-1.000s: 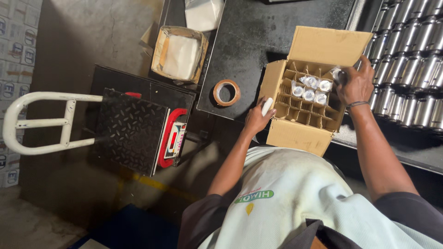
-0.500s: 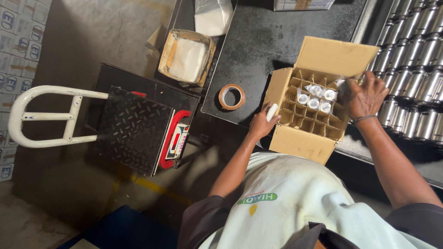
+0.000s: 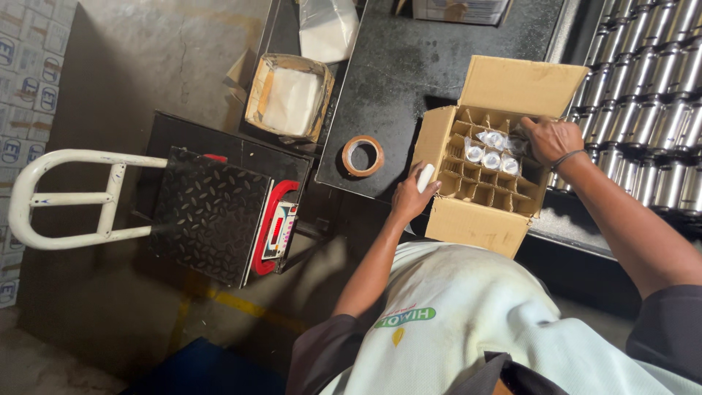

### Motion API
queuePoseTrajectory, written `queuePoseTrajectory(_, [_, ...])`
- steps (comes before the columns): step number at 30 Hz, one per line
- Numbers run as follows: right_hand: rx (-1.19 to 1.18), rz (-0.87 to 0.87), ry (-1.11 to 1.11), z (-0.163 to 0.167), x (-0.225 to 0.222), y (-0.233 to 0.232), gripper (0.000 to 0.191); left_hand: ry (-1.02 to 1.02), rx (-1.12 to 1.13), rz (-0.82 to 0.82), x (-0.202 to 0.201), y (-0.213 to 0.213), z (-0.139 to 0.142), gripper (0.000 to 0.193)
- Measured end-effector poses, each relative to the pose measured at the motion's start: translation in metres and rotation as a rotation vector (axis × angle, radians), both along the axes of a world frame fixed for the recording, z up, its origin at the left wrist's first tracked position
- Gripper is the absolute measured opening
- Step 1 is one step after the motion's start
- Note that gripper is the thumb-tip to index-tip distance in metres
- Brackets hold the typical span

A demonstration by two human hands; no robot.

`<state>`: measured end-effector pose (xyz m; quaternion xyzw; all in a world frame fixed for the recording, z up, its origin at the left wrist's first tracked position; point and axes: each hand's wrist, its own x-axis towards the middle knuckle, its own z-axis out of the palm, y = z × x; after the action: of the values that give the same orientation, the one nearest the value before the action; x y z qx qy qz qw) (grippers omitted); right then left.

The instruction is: The person packs small silver cylindrical objects into a cardboard box with internal dividers, then closes the box and seals it with brown packing tape. The person walks to a stack of boxes to place the sealed package, then returns to the workstation to repeat the process with a second box.

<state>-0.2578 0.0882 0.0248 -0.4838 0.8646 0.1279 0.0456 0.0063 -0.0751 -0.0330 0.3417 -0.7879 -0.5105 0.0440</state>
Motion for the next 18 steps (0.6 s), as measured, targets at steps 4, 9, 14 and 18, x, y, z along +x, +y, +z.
queuePoseTrajectory(4, [-0.097,0.057,-0.017,0.002,-0.008,0.002,0.019,0.025,-0.023,0.018,0.000,0.001,-0.002,0.075])
queuePoseTrajectory(9, [-0.557,-0.112,-0.109,0.010,-0.013,0.040,0.028,-0.136,-0.062,0.012,-0.001,0.000,-0.008,0.074])
queuePoseTrajectory(14, [-1.499,-0.433,-1.110,0.008,0.019,0.111,0.037,0.070,-0.448,-0.026,-0.002,0.014,-0.012,0.055])
queuePoseTrajectory(18, [-1.343,-0.748,-1.400,-0.021,0.059,0.120,0.037,0.025,-0.417,-0.163,-0.018,0.031,-0.013,0.025])
